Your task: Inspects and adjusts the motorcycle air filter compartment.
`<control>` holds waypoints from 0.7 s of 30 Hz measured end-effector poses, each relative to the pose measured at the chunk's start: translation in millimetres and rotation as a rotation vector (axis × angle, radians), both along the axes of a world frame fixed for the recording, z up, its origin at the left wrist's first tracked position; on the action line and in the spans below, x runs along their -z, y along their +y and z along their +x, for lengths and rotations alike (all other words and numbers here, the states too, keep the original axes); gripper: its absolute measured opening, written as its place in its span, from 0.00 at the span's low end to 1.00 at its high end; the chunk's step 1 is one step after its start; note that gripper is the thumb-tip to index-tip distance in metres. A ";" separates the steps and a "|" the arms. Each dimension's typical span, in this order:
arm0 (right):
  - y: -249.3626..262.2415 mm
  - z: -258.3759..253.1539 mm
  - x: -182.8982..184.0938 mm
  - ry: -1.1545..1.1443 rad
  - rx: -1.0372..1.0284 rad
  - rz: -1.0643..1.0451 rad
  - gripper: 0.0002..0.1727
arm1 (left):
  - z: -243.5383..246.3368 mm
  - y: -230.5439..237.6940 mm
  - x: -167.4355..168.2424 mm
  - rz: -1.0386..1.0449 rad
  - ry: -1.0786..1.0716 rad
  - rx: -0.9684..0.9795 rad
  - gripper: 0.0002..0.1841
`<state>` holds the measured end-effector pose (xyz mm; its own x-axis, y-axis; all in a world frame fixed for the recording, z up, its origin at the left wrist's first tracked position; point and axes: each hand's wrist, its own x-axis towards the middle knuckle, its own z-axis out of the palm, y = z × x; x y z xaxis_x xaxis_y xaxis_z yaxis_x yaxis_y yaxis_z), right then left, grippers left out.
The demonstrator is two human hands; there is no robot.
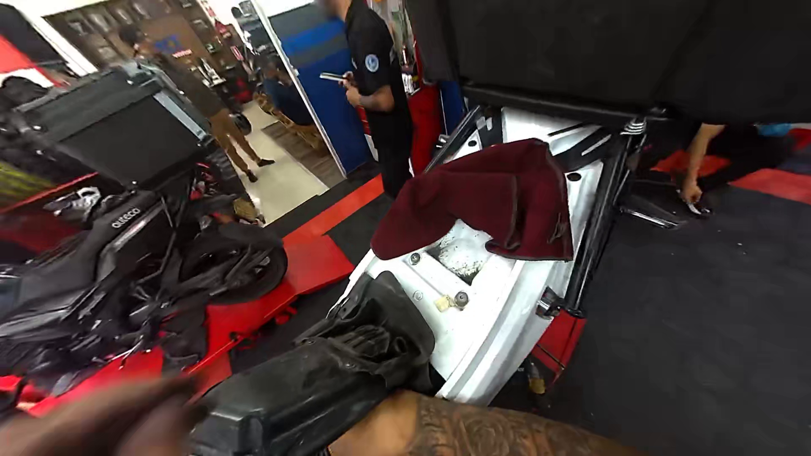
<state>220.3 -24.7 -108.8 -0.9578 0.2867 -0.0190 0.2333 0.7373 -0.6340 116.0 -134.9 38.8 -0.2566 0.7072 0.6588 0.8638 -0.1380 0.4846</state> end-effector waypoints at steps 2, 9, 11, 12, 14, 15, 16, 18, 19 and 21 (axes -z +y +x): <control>0.5 -3.3 1.1 -0.052 -0.057 0.035 0.18 | 27.6 67.1 -29.9 -0.242 0.363 0.083 0.09; 9.4 -8.1 -24.3 -0.364 -0.298 0.006 0.15 | 97.4 234.0 34.1 -1.035 0.734 0.383 0.05; 7.9 -8.7 -18.0 -0.349 -0.315 0.051 0.15 | 96.8 237.7 48.0 -1.042 0.742 0.414 0.06; 7.2 -8.0 -16.2 -0.324 -0.295 0.054 0.16 | 94.8 236.5 49.9 -1.031 0.736 0.427 0.06; 7.0 -7.3 -11.7 -0.269 -0.230 0.043 0.19 | 87.9 228.7 43.7 -1.003 0.692 0.453 0.08; 6.7 -8.6 -8.5 -0.262 -0.200 0.038 0.20 | 82.5 220.1 36.2 -0.965 0.676 0.444 0.09; 7.2 -10.8 -6.2 -0.280 -0.170 0.021 0.19 | 76.1 207.5 24.4 -0.901 0.662 0.415 0.10; 10.2 -14.7 -2.9 -0.320 -0.085 -0.042 0.20 | 58.9 168.4 -9.9 -0.667 0.623 0.318 0.09; 11.1 -15.8 0.0 -0.315 -0.046 -0.080 0.21 | 46.8 141.3 -28.5 -0.520 0.585 0.255 0.09; 13.8 -18.0 8.5 -0.233 -0.002 -0.164 0.21 | 16.4 76.8 -54.1 -0.219 0.389 0.126 0.12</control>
